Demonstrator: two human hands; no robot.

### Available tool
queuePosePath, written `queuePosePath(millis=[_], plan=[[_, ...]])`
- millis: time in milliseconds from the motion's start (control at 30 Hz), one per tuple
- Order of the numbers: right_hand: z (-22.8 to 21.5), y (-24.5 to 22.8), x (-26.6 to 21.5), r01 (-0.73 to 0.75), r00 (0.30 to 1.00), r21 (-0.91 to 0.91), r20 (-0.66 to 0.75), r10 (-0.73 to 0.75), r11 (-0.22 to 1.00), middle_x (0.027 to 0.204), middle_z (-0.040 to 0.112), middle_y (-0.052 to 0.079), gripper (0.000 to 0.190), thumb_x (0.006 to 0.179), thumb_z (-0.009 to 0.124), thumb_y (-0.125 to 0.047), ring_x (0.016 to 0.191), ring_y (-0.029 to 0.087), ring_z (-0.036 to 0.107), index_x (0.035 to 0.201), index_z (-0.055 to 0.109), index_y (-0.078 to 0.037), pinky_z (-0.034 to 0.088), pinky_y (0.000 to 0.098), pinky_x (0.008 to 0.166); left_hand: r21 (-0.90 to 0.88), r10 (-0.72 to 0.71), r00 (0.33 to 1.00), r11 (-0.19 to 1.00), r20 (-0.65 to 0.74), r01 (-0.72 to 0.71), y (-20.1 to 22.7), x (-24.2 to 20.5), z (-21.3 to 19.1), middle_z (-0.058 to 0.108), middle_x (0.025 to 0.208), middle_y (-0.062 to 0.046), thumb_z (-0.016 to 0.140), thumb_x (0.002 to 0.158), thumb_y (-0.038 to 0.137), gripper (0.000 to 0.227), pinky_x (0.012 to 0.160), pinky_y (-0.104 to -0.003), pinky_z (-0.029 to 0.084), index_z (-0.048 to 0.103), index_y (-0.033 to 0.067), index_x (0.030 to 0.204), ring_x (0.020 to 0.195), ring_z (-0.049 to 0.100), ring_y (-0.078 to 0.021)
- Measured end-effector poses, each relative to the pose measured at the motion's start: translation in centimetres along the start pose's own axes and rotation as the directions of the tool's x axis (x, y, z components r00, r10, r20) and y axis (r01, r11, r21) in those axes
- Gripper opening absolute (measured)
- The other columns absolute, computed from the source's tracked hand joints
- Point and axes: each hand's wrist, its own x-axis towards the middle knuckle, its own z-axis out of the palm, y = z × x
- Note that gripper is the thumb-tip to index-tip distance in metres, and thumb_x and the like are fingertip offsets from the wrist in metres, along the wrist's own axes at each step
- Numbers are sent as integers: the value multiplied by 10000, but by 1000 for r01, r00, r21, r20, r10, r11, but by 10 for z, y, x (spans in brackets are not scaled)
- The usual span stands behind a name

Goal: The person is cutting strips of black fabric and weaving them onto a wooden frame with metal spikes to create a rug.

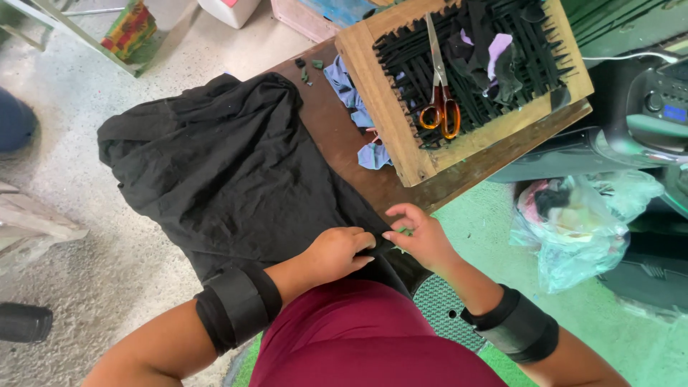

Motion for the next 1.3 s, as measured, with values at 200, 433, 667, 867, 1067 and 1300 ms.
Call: queuePosePath(millis=[200, 433, 667, 867, 1067, 1300], plan=[[4, 60, -2, -218, 952, 7, 220, 212, 976, 828, 726, 8, 163, 815, 835, -153, 733, 93, 654, 892, 719, -67, 540, 286, 648, 1, -5, 990, 1000, 144, 5, -23, 17, 14, 675, 997, -119, 812, 845, 277, 285, 829, -449, 537, 704, 104, 1044, 964, 656, -337], [-7, 37, -8, 115, 938, -110, 340, -71, 987, 796, 616, -3, 221, 768, 848, -166, 680, 114, 609, 822, 655, -74, 510, 287, 614, 291, 133, 980, 941, 147, -172, -59, 55, -13, 633, 1120, 0, 821, 610, 194, 372, 868, -475, 444, 744, 176, 974, 1172, 521, -261], [-3, 57, -8, 49, 882, -159, 470, 32, 986, 758, 655, 6, 206, 810, 820, -195, 713, 115, 626, 818, 649, -82, 521, 284, 655, 538, -43, 899, 813, 436, -222, -83, 91, -13, 605, 977, 58, 842, 615, 263, 175, 911, -445, 416, 748, 260, 763, 1130, 523, -206], [5, 89, -6, -38, 914, -149, 395, 94, 988, 875, 700, 27, 250, 785, 781, -169, 794, 135, 664, 1003, 696, -79, 535, 289, 723, 604, -75, 905, 768, 418, -215, -158, 106, 35, 642, 978, 30, 725, 796, 180, 79, 847, -427, 475, 755, 253, 798, 1046, 600, -241], [3, 100, -5, 71, 893, -217, 449, 35, 974, 1015, 668, 83, 296, 788, 700, -96, 899, 205, 663, 1079, 724, -44, 540, 321, 795, 548, 41, 921, 793, 388, -266, -124, 108, -10, 711, 812, -2, 701, 659, 118, 124, 747, -432, 534, 770, 207, 712, 940, 665, -274], [3, 115, 1, 128, 865, -183, 502, -19, 975, 1084, 694, 111, 224, 760, 708, -74, 940, 255, 680, 960, 711, 28, 550, 349, 824, 723, -74, 935, 657, 346, -216, -190, 98, 8, 672, 778, -28, 672, 782, 171, 86, 686, -431, 511, 720, 154, 713, 835, 662, -283]])
